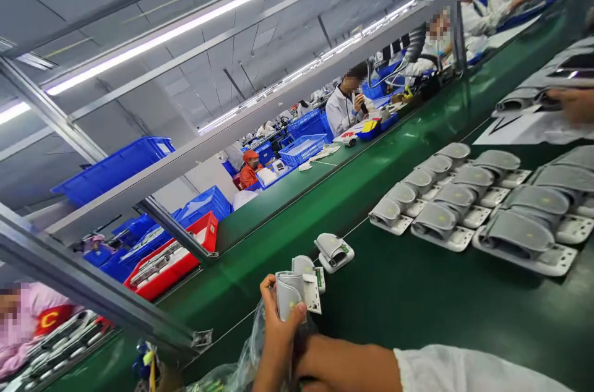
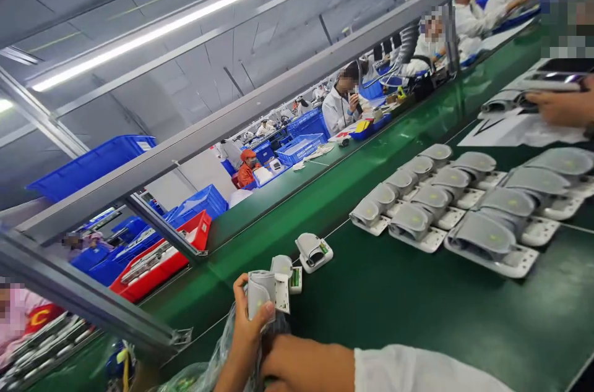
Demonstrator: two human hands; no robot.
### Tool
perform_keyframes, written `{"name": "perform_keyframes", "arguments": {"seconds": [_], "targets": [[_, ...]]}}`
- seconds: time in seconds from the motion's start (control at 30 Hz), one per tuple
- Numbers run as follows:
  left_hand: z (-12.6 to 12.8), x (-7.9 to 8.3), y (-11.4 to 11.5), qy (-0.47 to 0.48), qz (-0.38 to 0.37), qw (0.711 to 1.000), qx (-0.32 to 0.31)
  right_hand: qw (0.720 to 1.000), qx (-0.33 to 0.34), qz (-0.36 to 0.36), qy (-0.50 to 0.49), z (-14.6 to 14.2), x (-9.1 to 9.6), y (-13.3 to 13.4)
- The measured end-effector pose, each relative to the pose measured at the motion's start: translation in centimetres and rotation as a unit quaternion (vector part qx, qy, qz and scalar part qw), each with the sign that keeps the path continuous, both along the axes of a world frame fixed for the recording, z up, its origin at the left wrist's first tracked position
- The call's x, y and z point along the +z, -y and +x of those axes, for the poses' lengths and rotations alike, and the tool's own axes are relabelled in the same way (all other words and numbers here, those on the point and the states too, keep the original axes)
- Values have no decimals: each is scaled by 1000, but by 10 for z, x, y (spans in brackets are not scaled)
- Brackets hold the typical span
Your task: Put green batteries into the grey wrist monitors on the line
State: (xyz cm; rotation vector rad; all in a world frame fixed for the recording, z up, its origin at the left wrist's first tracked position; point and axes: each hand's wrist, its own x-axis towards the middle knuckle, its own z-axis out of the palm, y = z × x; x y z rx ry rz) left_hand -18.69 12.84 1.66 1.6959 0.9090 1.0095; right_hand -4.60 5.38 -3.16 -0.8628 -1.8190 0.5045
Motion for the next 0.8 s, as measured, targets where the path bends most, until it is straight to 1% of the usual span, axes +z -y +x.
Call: {"name": "perform_keyframes", "arguments": {"seconds": [0.03,0.1,0.17,0.23,0.27,0.4,0.47,0.57,0.6,0.67,0.73,0.8], "targets": [[-11,-5,-2,-1,-2,1000,14,999,32,-6,-5,-13,-3,-6],[-28,-14,-5,-3,0,999,43,995,84,-40,-31,-26,-5,-14],[-36,-21,-6,0,-10,997,79,987,95,-100,-81,-27,-4,-16],[-37,-27,-3,19,-25,994,103,977,68,-156,-128,-20,-1,-13],[-36,-30,0,30,-28,994,105,973,50,-173,-148,-17,1,-11],[-31,-33,7,44,-30,997,58,954,-31,-208,-212,-8,4,-11],[-30,-35,7,46,-42,997,42,936,-39,-253,-241,-6,2,-13],[-27,-39,10,63,-58,995,46,900,-20,-327,-288,-6,-1,-10],[-26,-41,11,70,-68,994,43,892,-17,-338,-300,-5,-1,-7],[-25,-42,14,84,-84,993,26,890,-29,-336,-308,-3,0,0],[-25,-42,16,92,-91,992,14,902,-60,-314,-291,1,1,4],[-25,-41,16,89,-94,991,15,919,-97,-285,-255,7,3,5]]}}
